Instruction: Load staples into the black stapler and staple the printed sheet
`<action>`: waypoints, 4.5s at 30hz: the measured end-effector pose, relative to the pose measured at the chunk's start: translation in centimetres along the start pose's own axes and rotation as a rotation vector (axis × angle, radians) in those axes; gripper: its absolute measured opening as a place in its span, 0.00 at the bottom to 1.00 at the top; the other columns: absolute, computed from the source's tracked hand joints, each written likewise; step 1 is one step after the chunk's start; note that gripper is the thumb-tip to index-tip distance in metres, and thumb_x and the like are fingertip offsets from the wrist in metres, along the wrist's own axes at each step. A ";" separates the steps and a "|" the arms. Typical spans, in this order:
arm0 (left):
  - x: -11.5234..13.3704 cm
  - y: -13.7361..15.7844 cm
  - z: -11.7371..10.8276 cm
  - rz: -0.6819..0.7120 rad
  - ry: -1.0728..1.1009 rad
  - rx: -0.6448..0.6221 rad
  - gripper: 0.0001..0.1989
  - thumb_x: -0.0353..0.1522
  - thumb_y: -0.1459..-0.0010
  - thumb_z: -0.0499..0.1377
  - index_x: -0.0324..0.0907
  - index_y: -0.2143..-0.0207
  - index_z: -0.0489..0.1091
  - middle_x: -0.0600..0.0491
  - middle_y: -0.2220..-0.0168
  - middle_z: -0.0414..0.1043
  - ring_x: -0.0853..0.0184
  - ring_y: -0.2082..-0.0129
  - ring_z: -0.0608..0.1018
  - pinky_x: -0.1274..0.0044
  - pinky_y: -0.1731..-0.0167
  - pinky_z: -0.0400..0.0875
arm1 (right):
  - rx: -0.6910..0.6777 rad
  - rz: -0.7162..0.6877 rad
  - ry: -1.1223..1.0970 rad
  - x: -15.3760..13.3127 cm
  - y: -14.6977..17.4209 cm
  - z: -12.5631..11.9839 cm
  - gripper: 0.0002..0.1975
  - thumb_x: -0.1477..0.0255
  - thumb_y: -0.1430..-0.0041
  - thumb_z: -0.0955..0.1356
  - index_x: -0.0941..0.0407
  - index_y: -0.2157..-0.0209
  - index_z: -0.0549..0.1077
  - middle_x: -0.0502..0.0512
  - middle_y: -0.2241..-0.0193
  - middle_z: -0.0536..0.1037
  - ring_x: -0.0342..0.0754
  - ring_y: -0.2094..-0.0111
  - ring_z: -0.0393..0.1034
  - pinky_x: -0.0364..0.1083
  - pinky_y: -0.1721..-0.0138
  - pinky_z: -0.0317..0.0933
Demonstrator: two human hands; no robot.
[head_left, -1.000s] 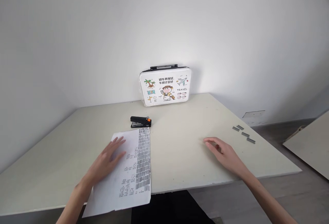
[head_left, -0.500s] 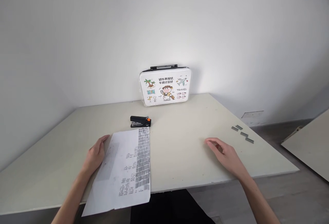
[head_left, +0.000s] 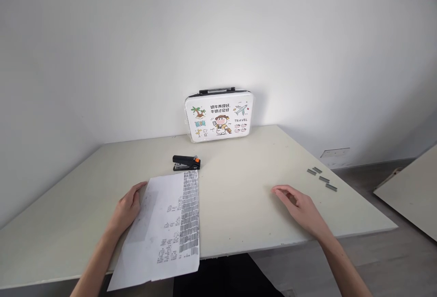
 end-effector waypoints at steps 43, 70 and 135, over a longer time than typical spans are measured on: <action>9.8 -7.4 1.2 0.308 -0.078 0.123 0.25 0.48 0.34 0.49 0.42 0.43 0.67 0.42 0.41 0.72 0.49 0.42 0.73 0.57 0.42 0.67 | 0.011 -0.045 -0.013 0.0 -0.4 0.2 0.24 0.47 0.31 0.60 0.50 0.56 0.78 0.57 0.59 0.82 0.50 0.67 0.74 0.45 0.71 0.66; 23.4 -6.1 3.0 0.644 -0.042 -0.072 0.20 0.46 0.32 0.53 0.44 0.48 0.72 0.47 0.49 0.78 0.54 0.52 0.78 0.66 0.50 0.70 | -0.016 -0.066 -0.014 -0.1 -0.3 0.3 0.24 0.47 0.31 0.60 0.49 0.56 0.77 0.57 0.59 0.82 0.51 0.68 0.73 0.46 0.71 0.65; 16.9 -12.2 11.4 0.192 -0.120 -0.057 0.08 0.35 0.39 0.59 0.43 0.62 0.77 0.42 0.52 0.75 0.48 0.45 0.73 0.59 0.45 0.66 | -0.190 -0.105 0.032 -0.8 -0.1 1.3 0.18 0.52 0.35 0.67 0.45 0.49 0.74 0.54 0.47 0.78 0.58 0.45 0.70 0.55 0.48 0.68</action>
Point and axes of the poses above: each hand's wrist, its own y-axis away from the middle knuckle, its own z-axis out of the palm, x = y × z, the point moved 5 cm from there along -y, towards the middle knuckle
